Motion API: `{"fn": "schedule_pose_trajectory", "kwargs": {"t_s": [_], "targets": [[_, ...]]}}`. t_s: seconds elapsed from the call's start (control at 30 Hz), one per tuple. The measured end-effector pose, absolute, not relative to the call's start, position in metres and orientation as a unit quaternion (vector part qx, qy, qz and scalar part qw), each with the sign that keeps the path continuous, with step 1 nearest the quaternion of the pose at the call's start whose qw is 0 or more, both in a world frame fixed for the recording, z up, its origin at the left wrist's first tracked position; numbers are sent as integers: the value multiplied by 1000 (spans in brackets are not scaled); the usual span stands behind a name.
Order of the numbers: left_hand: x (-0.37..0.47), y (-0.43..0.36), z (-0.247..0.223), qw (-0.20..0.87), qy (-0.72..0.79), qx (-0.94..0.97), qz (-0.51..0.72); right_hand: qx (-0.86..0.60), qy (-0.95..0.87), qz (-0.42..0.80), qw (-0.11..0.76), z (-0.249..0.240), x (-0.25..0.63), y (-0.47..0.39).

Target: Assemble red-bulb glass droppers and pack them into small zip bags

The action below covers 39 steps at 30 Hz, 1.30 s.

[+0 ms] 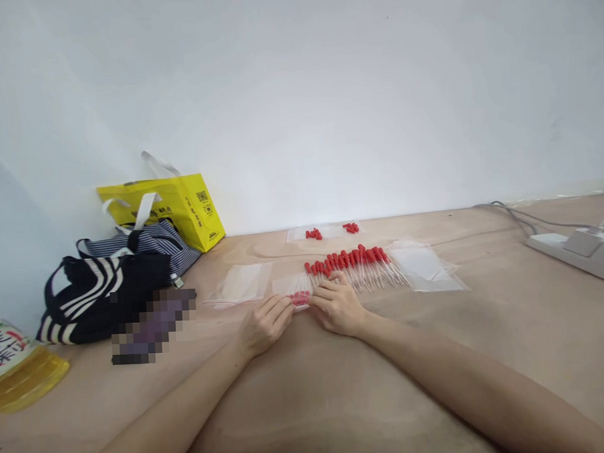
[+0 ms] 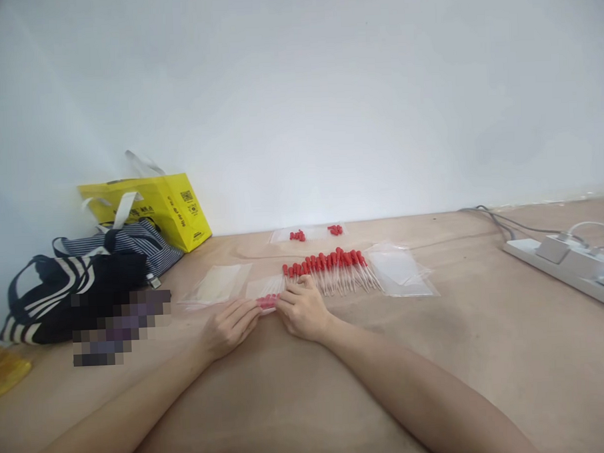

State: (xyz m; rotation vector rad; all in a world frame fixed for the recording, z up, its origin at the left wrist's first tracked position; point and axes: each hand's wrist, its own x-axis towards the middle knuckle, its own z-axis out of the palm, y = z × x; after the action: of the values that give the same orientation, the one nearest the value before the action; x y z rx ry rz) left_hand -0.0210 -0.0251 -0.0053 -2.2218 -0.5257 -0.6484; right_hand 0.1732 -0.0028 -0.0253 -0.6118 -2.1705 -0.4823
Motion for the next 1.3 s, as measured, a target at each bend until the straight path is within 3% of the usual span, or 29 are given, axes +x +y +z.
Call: {"fn": "schedule_pose_trajectory", "kwargs": {"t_s": [0.27, 0.5, 0.63, 0.77, 0.93, 1.13, 1.3], "targets": [[-61, -33, -5, 400, -240, -850, -244, -259, -859, -171, 406, -28, 180, 1], [-58, -47, 2, 274, -349, -843, -305, -283, -854, -184, 396, -29, 176, 3], [-26, -48, -9, 171, -368, -882, -239, -291, -869, -159, 366, -29, 174, -2], [-18, -19, -22, 137, -402, -878, -219, -280, -887, -117, 347, -26, 191, -10], [-25, 24, -23, 161, -442, -852, -230, -295, -883, -79, 356, -26, 208, -18], [-42, 17, -10, 230, -463, -813, -268, -311, -878, -48, 360, -28, 230, -29], [-97, 11, 5, 256, -608, -719, -217, -332, -873, -22, 357, -29, 252, -38]]}}
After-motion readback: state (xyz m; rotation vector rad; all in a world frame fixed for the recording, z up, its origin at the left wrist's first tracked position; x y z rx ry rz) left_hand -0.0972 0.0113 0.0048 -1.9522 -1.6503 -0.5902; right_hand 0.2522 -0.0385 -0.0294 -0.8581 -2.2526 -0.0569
